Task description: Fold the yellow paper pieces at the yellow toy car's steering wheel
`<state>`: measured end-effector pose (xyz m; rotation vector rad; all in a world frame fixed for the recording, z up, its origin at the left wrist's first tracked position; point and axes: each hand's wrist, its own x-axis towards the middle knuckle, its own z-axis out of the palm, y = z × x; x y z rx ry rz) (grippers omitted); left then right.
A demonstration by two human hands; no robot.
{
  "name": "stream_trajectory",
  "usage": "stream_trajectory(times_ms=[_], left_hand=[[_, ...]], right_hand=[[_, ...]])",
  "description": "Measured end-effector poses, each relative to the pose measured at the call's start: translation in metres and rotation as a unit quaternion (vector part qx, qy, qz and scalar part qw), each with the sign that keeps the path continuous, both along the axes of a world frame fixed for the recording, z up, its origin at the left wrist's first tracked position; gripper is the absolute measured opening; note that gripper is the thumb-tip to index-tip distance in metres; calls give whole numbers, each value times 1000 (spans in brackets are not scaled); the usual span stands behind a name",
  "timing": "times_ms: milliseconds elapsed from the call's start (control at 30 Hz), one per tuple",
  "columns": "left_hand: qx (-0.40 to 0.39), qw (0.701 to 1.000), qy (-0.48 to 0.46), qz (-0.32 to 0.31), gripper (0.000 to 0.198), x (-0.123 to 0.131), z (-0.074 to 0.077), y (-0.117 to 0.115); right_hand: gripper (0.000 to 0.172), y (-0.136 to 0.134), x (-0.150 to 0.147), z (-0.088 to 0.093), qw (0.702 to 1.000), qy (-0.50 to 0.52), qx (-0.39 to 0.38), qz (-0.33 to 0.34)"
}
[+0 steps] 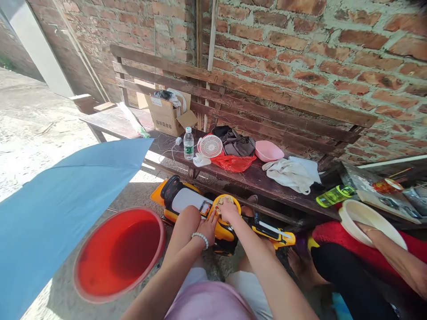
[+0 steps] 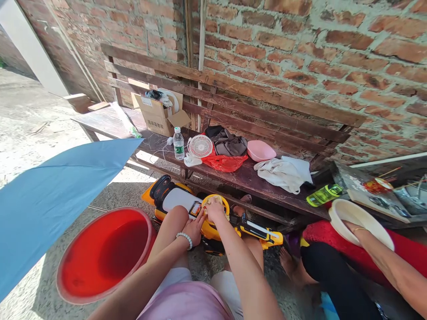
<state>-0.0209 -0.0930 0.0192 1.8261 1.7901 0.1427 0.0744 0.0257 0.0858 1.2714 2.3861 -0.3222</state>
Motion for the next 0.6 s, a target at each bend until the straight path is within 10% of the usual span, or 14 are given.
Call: stream_trajectory(times_ms=[133,400,600], left_hand=[[-7,1000,9,0,101,-4,3,-4],[-7,1000,25,-2,88,-8,14,-6],[-3,1000,10,21,106,-3,-7,0]], right_hand=[[51,-13,28,-2,998,40,-6,52],[52,-72,53,-18,996,22,5,-81],[59,-52,23,-3,996,-32,-43,-74]])
